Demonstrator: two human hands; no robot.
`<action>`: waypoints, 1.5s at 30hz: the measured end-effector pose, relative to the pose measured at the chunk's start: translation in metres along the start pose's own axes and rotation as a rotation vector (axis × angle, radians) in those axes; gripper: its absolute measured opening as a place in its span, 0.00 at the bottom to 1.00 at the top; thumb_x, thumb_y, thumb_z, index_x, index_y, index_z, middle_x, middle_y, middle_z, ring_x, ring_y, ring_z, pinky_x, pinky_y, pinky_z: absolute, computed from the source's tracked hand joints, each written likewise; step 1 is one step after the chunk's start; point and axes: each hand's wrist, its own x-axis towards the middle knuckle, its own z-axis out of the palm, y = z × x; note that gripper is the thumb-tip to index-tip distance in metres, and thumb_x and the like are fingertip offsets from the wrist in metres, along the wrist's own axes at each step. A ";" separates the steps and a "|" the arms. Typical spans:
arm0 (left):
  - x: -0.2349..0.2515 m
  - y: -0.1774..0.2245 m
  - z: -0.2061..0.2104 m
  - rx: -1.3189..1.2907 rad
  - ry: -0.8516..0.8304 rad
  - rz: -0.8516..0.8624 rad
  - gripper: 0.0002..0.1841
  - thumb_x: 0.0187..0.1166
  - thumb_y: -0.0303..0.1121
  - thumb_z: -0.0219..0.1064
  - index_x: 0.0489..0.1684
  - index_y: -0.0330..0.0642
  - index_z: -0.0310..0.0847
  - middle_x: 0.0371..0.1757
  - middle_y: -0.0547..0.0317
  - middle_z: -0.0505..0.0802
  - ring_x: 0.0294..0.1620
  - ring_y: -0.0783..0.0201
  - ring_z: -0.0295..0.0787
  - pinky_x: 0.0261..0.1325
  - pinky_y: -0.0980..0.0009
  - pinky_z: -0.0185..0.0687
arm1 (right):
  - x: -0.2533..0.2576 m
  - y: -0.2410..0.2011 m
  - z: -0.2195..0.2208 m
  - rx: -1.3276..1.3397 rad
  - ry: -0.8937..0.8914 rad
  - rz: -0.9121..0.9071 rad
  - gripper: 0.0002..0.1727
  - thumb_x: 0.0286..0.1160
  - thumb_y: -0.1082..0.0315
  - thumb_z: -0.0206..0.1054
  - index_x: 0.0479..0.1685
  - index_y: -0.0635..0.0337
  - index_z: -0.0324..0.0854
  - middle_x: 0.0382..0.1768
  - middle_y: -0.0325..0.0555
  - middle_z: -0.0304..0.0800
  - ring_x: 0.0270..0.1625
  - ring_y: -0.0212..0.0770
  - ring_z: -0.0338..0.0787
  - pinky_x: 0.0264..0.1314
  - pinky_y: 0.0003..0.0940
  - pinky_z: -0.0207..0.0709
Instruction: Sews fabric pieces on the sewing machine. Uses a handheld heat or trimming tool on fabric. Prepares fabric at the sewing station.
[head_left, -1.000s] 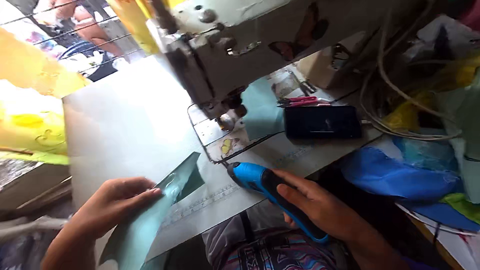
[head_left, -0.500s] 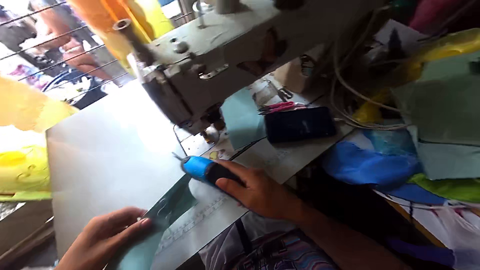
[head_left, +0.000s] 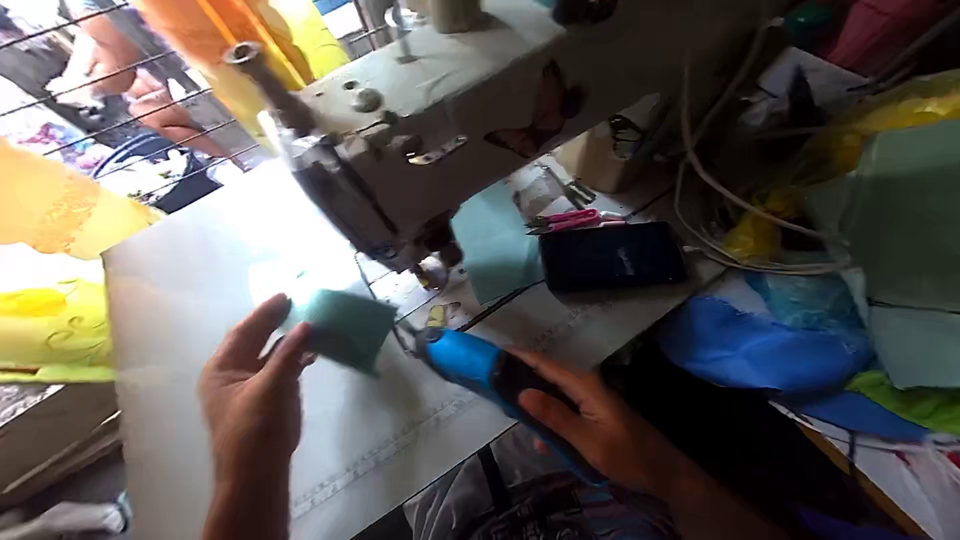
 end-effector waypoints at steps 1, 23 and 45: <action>0.001 0.001 0.007 0.005 0.005 0.010 0.22 0.74 0.21 0.66 0.69 0.43 0.79 0.60 0.71 0.90 0.46 0.76 0.91 0.46 0.76 0.90 | -0.004 0.003 -0.002 -0.006 0.021 -0.009 0.31 0.90 0.50 0.56 0.83 0.61 0.71 0.53 0.41 0.92 0.39 0.26 0.91 0.35 0.25 0.89; 0.017 -0.010 -0.005 -0.138 0.151 0.085 0.12 0.74 0.18 0.70 0.52 0.40 0.88 0.49 0.67 0.95 0.37 0.77 0.91 0.46 0.78 0.88 | 0.025 -0.012 0.011 0.004 -0.097 -0.029 0.33 0.91 0.52 0.56 0.82 0.71 0.63 0.56 0.39 0.90 0.39 0.28 0.92 0.36 0.26 0.91; 0.010 -0.007 -0.006 -0.033 -0.172 0.151 0.21 0.67 0.15 0.74 0.59 0.39 0.82 0.60 0.58 0.88 0.34 0.70 0.93 0.42 0.74 0.94 | 0.029 -0.016 0.012 -0.122 -0.154 -0.152 0.35 0.88 0.49 0.59 0.83 0.67 0.67 0.60 0.39 0.90 0.42 0.24 0.92 0.40 0.24 0.90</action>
